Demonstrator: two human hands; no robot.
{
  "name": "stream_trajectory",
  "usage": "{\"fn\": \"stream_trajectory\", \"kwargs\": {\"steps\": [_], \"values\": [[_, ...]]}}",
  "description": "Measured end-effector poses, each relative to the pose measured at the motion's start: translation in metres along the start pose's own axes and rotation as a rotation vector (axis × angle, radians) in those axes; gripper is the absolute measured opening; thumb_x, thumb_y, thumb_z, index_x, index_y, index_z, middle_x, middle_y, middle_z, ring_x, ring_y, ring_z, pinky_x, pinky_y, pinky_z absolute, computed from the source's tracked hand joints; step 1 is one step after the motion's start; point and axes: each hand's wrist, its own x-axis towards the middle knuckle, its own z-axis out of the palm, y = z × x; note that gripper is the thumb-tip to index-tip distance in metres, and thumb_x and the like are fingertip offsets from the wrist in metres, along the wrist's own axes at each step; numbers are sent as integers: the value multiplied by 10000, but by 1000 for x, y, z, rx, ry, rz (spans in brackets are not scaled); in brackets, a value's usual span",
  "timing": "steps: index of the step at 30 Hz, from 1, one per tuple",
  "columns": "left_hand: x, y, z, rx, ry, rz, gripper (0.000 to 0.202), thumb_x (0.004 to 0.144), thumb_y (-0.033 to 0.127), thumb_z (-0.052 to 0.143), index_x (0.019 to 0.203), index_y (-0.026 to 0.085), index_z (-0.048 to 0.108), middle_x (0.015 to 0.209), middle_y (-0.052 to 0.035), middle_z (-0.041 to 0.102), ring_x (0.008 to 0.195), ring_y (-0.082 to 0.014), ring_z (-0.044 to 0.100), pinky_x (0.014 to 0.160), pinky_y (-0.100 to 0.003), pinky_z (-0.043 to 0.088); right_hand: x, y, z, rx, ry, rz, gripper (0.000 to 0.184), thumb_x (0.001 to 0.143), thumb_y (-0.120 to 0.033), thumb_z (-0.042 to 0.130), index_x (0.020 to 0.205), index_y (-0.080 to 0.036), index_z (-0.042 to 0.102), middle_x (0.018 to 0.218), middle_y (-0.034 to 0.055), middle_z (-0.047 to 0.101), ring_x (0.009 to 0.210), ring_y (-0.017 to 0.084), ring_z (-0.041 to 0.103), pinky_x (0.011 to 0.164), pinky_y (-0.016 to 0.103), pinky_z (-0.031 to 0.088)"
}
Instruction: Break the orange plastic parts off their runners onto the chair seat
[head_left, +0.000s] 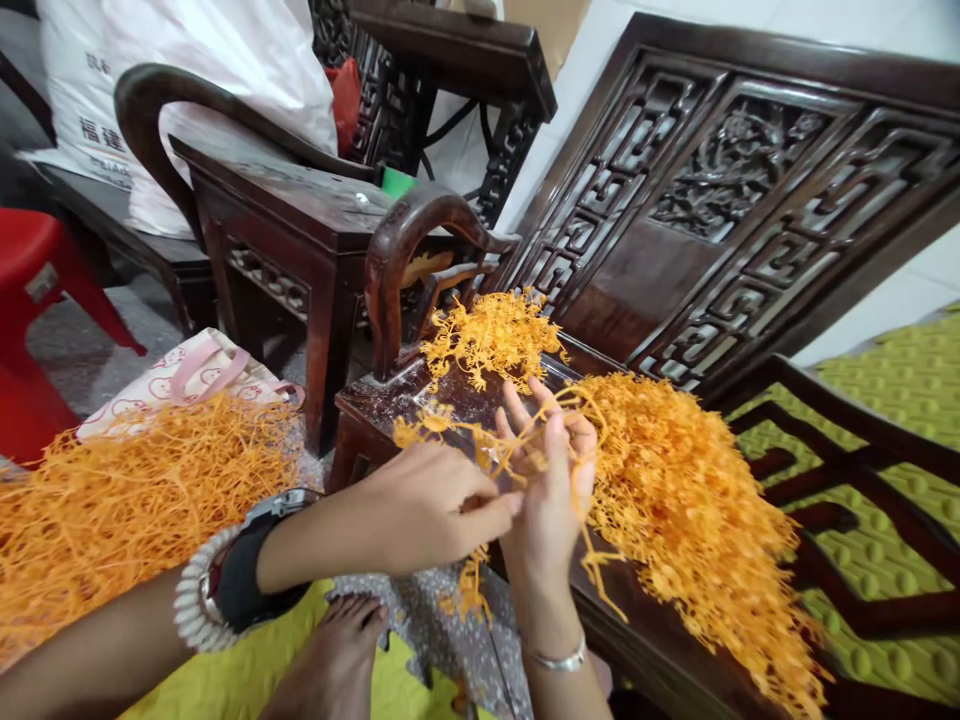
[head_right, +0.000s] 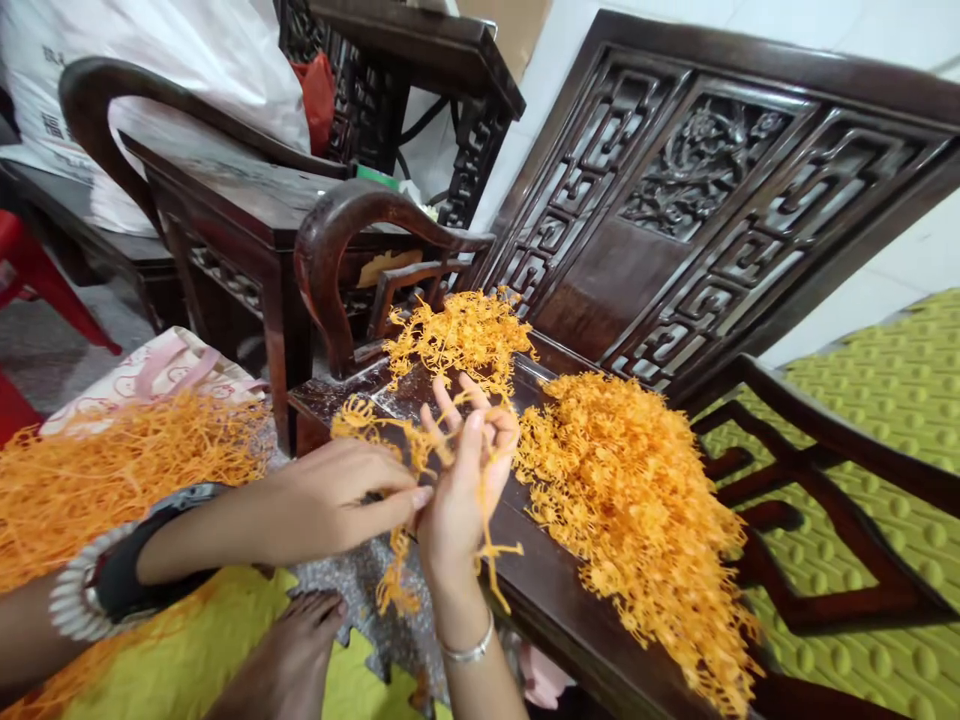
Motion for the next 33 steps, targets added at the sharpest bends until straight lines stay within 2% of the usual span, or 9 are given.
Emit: {"fn": "stream_trajectory", "kwargs": {"steps": [3, 6, 11, 17, 20, 23, 25, 27, 33], "values": [[-1, -5, 0, -120, -182, -162, 273, 833, 353, 567, 1059, 229, 658, 783, -26, 664, 734, -177, 595, 719, -279, 451, -9, -17, -3, 141, 33, -8, 86, 952, -262, 352, 915, -228, 422, 1252, 85, 555, 1171, 233, 550, 980, 477, 451], [4, -1, -4, -278, -303, -151, 389, 875, 358, 519, 1243, 238, 548, 1064, -50, 657, 972, -195, 593, 899, -316, 431, -27, -22, -4, 171, 70, -115, 190, 975, -272, 303, 911, -226, 476, 1166, 57, 619, 1158, 210, 558, 997, 476, 436], [21, 2, -3, -654, -24, -203, 318, 837, 284, 580, 1148, 225, 613, 1207, -54, 619, 1169, -211, 510, 1029, -347, 350, -48, 1, -15, -215, -8, -345, 223, 942, -190, 370, 1028, -244, 569, 1198, 52, 607, 1171, 211, 539, 972, 477, 460], [38, -21, 5, -938, 48, -249, 254, 879, 314, 510, 961, 159, 695, 888, -66, 710, 803, -153, 637, 811, -292, 469, -38, -2, -60, -943, -697, -649, 567, 833, 26, 418, 1340, -226, 437, 1416, 80, 424, 1299, 228, 402, 1039, 456, 400], [47, -44, 10, -980, 108, -254, 252, 876, 309, 518, 946, 144, 694, 877, -67, 709, 728, -132, 631, 735, -259, 476, -18, -17, -80, -1036, -824, -601, 541, 854, 19, 395, 1351, -195, 417, 1347, 92, 500, 1240, 191, 465, 997, 388, 433], [57, -66, 20, -969, 196, -290, 270, 887, 318, 500, 954, 141, 693, 856, -61, 704, 671, -120, 619, 667, -232, 458, 12, -19, -86, -944, -651, -532, 261, 895, -110, 454, 1121, -180, 564, 1049, 71, 651, 962, 162, 609, 818, 309, 495], [63, -78, 29, -974, 258, -314, 270, 885, 329, 505, 951, 142, 689, 860, -61, 699, 685, -127, 615, 664, -236, 451, 34, -6, -80, -963, -563, -477, 112, 894, -265, 512, 862, -184, 581, 778, 30, 635, 708, 148, 598, 651, 278, 471], [68, -88, 38, -971, 302, -334, 224, 859, 312, 554, 933, 147, 687, 891, -61, 696, 760, -143, 616, 704, -242, 449, 53, 15, -69, -1049, -571, -399, 258, 845, -408, 574, 718, -193, 510, 624, -6, 552, 554, 131, 514, 540, 262, 390], [74, -105, 46, -962, 376, -386, 218, 799, 338, 642, 907, 155, 693, 997, -70, 688, 976, -202, 584, 789, -272, 432, 75, 68, -52, -908, -667, -209, 303, 926, -402, 421, 704, -197, 450, 580, -31, 471, 517, 111, 431, 541, 247, 297]]}}
